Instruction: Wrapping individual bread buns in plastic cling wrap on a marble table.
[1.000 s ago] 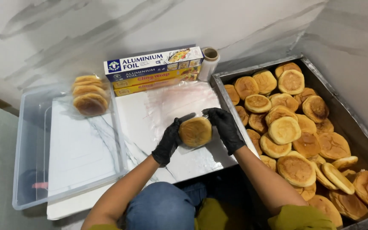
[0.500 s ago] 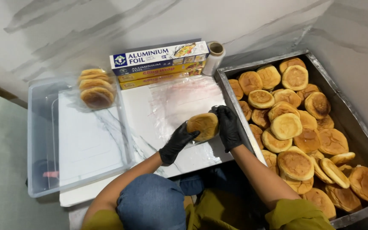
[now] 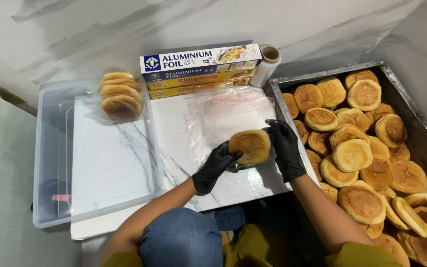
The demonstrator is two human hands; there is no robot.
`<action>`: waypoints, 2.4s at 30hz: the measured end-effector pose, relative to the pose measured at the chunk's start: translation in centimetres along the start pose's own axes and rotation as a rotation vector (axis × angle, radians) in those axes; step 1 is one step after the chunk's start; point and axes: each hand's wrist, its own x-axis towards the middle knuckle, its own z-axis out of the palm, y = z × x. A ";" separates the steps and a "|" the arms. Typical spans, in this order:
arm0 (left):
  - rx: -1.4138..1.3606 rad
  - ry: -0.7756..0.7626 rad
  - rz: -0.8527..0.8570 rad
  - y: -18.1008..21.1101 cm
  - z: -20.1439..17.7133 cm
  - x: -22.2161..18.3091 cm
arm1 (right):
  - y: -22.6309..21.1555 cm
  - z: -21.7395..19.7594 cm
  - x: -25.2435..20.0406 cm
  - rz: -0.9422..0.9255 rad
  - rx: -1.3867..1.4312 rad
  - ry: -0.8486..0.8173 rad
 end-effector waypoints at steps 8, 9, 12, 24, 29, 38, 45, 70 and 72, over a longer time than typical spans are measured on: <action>0.030 0.083 0.072 3.6 1.0 -2.2 | 3.1 -1.7 1.2 -0.046 0.030 -0.073; 0.012 0.092 0.077 4.4 1.4 -2.8 | 3.0 -1.8 1.1 -0.097 0.069 -0.083; -0.001 0.117 0.090 5.9 1.9 -3.7 | -0.6 -0.2 -1.2 -0.017 0.029 -0.198; 0.165 0.102 0.284 2.4 -0.6 -0.9 | 2.8 -0.7 0.2 -0.002 0.054 -0.135; 0.187 0.111 0.288 -1.1 -2.9 1.8 | -1.3 1.8 -2.3 0.117 0.049 -0.143; 0.183 0.073 0.224 -0.7 -2.7 1.8 | -0.9 1.9 -2.0 0.244 0.145 -0.012; 0.225 0.063 0.197 0.6 -1.5 0.0 | -0.4 1.6 -1.5 0.302 0.208 0.039; -0.043 0.020 0.155 1.8 -1.8 -0.4 | 2.3 1.0 -1.6 0.290 0.338 0.013; -0.063 0.074 0.151 2.5 -1.7 -0.6 | 1.3 1.4 -2.1 0.225 0.227 -0.082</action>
